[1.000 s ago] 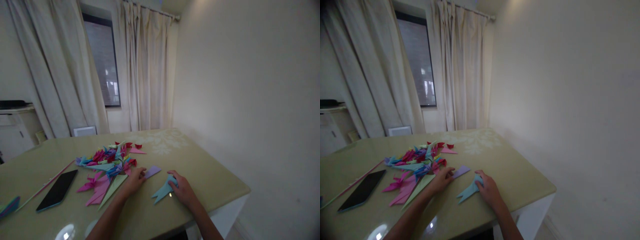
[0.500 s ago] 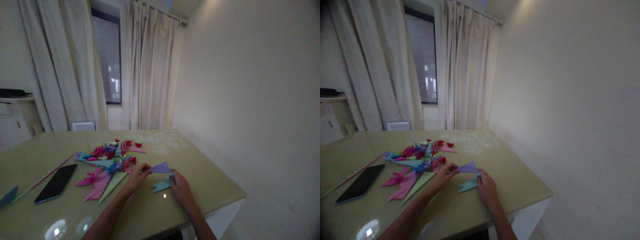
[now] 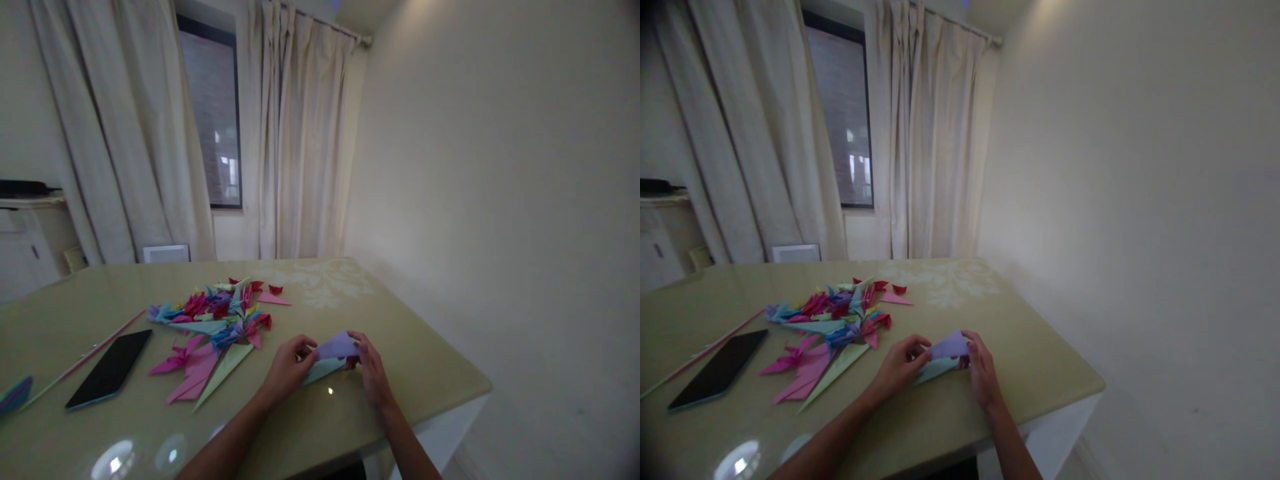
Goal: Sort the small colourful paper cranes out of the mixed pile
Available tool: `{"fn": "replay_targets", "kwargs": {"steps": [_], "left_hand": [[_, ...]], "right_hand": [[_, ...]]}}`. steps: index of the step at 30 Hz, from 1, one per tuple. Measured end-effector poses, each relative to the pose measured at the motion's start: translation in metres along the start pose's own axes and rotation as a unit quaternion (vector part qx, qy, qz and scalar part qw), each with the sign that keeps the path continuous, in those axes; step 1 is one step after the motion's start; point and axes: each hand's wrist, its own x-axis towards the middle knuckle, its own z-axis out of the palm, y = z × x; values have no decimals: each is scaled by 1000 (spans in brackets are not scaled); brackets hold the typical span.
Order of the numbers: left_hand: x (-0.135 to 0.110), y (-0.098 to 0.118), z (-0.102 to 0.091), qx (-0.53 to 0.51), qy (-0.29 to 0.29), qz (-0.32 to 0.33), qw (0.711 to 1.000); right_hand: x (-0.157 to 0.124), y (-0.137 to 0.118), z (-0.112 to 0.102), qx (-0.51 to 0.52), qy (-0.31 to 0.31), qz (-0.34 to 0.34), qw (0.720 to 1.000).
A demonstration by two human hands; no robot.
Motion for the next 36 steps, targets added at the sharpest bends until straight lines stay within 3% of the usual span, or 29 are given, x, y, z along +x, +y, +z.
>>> {"fn": "replay_targets", "kwargs": {"steps": [8,15,23,30,36], "left_hand": [[-4,-9,-14,176,-86,79,977],[0,-13,-17,230,-164,70,957],[3,-15,-20,243,-183,82,949],[1,-10,-23,314,-184,94,927],[5,-9,-30,273,-188,78,940]], "right_hand": [[8,18,-5,-122,44,-10,992],[9,25,-5,-195,-4,-3,981],[10,27,-4,-246,24,-41,968],[12,26,-2,-222,56,-77,970],[11,28,-3,-198,23,-89,976]]}}
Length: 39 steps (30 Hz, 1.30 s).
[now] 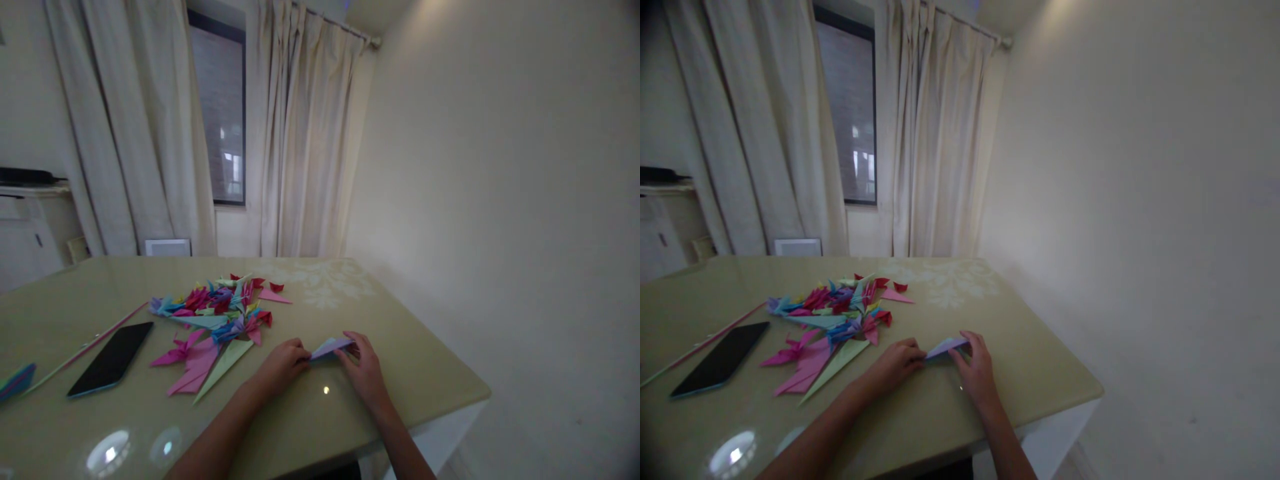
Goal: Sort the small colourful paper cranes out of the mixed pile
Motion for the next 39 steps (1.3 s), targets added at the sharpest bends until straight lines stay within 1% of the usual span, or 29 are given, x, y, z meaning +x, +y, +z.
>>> {"fn": "replay_targets", "kwargs": {"steps": [3,7,12,16,23,27,30,34,39], "left_hand": [[-1,-8,-7,-22,-8,3,1000],[-3,-13,-13,-17,-13,-12,1000],[-1,-9,-13,-11,-20,-13,1000],[0,-9,-10,4,-14,-12,1000],[-3,-6,-11,39,-5,-12,999],[-3,-8,-9,29,7,-6,1000],[-3,-12,-6,14,16,-2,1000],[-1,-11,-3,17,24,-13,999],[0,-8,-2,25,30,-18,999]], "right_hand": [[-2,0,0,-32,-17,-15,999],[-2,-1,-1,-93,-48,0,995],[-4,-8,-1,-141,-115,29,983],[-6,-16,-1,-181,-161,24,970],[-7,-29,0,-246,-169,-11,954],[-8,-28,2,-259,-168,-30,951],[-8,-24,4,-251,-180,-50,950],[-9,-24,5,-256,-177,-55,949],[-9,-31,6,-283,-173,-56,942]]}}
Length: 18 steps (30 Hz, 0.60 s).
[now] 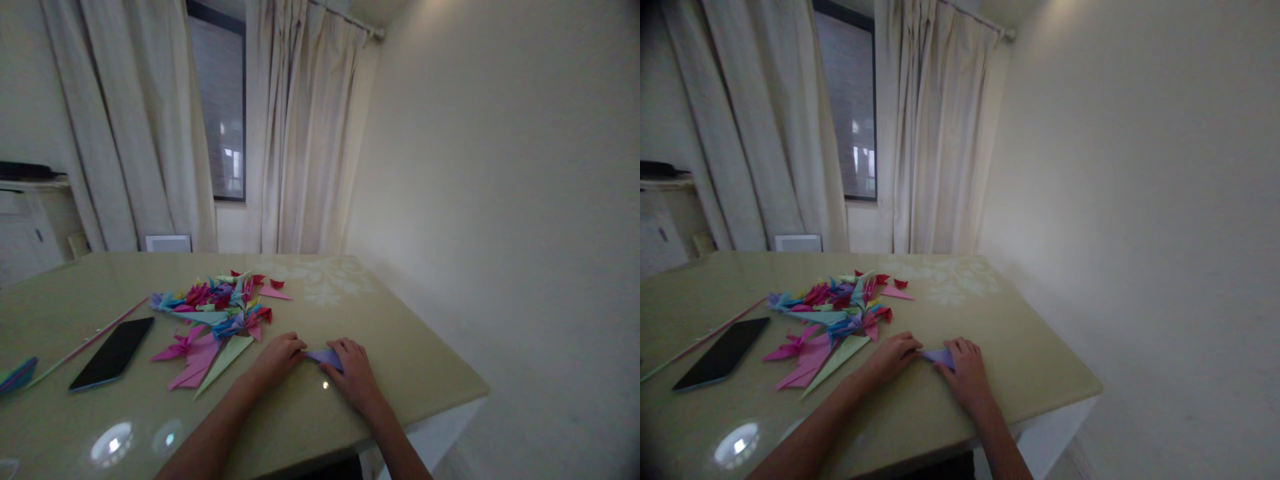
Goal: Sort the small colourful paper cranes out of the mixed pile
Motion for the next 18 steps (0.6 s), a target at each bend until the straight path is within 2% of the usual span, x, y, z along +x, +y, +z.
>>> {"fn": "replay_targets", "kwargs": {"steps": [11,18], "left_hand": [[-2,6,-1,20,-2,-1,1000],[-2,2,-3,19,-18,5,1000]], "right_hand": [[-1,-4,-4,2,-10,-11,1000],[0,-2,-4,7,-17,-15,1000]]}}
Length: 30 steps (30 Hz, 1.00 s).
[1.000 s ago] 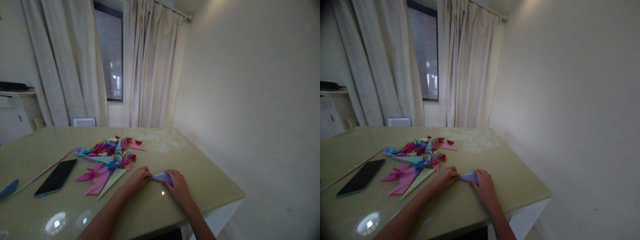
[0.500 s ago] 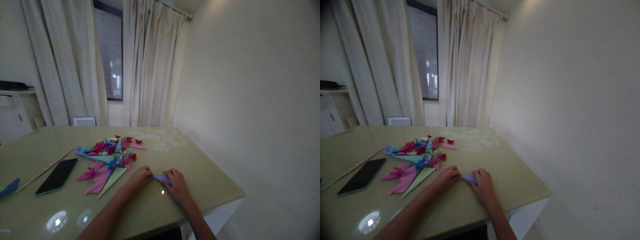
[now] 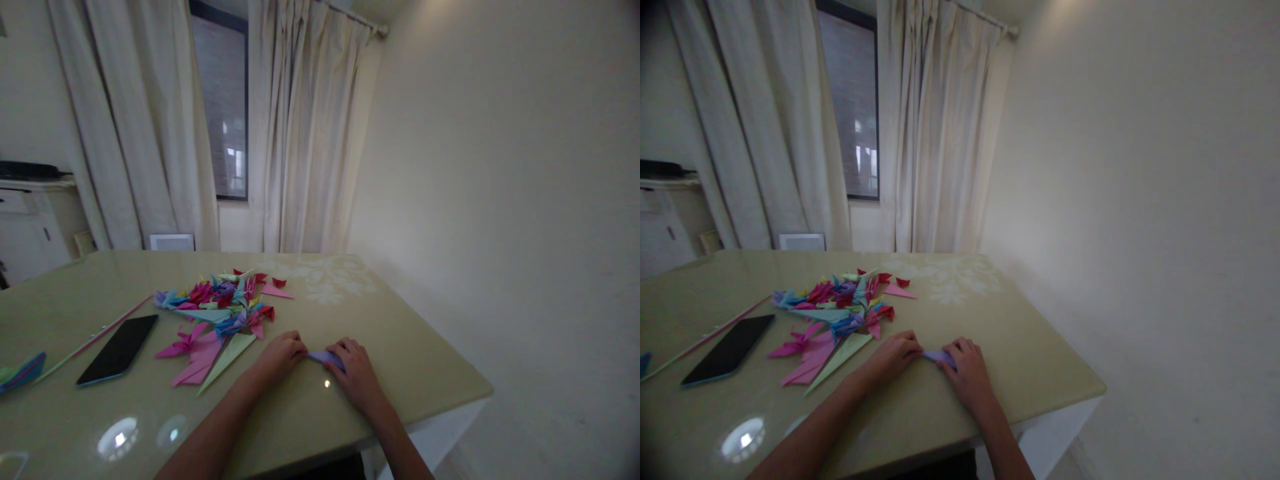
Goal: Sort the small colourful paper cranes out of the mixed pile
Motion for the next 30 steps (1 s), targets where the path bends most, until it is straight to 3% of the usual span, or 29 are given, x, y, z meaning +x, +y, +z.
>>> {"fn": "replay_targets", "kwargs": {"steps": [12,17,20,23,27,30], "left_hand": [[-2,0,-4,3,-21,0,1000],[-7,8,-33,32,-27,-32,999],[-30,5,-61,99,-12,-123,987],[-72,-10,-75,200,6,-227,953],[-119,-25,-65,253,4,-294,922],[-130,-21,-53,265,3,-283,922]], "right_hand": [[0,-6,-6,38,-27,-12,999],[-2,-7,-9,66,-40,-26,997],[-10,-11,-14,102,-68,-47,991],[-19,-15,-19,136,-88,-62,985],[-24,-18,-19,152,-95,-69,981],[-23,-18,-17,160,-88,-59,981]]}}
